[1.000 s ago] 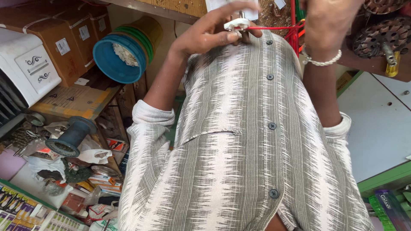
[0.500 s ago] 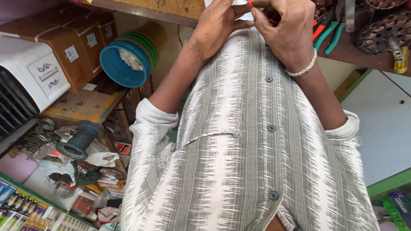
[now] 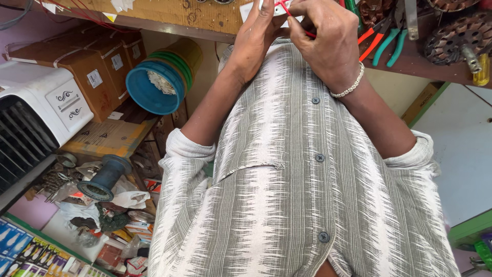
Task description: The person holds a small white plastic component and uses a red screwdriver to adjust a screw. They then use a green screwdriver to tighten the screw further. The person continues to manipulate the component and wires with their hands.
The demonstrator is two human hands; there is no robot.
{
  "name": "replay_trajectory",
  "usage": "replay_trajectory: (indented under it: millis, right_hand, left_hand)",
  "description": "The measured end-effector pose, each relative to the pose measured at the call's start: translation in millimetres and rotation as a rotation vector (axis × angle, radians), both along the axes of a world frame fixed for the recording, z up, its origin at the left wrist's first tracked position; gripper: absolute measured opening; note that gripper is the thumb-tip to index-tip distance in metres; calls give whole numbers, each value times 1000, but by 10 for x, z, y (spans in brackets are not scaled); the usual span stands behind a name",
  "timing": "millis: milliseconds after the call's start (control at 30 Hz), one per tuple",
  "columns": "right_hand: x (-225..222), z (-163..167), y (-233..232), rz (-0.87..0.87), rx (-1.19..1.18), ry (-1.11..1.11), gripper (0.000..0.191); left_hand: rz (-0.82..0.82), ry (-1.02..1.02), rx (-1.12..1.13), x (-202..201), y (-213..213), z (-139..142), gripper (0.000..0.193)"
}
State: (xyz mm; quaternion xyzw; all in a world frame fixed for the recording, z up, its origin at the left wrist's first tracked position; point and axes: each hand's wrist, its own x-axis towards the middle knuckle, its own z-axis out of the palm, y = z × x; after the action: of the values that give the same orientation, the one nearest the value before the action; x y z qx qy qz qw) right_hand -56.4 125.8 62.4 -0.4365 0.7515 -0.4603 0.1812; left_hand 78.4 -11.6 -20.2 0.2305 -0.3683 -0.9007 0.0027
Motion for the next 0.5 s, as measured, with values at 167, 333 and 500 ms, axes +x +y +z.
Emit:
replay_trajectory:
  millis: [167,333,500]
  right_hand:
    - [-5,39,-21,-24,-21,46,10]
    - [-9,45,1,-19,-6,8,9]
    - [39,25,-10,-63,-12,-8,9]
  left_hand:
    - [-16,-21,-38,-9,11,104,60]
    - [-49,-56,-87,17,-59,203,59]
    - [-16,-24,-108,3,-36,196,58]
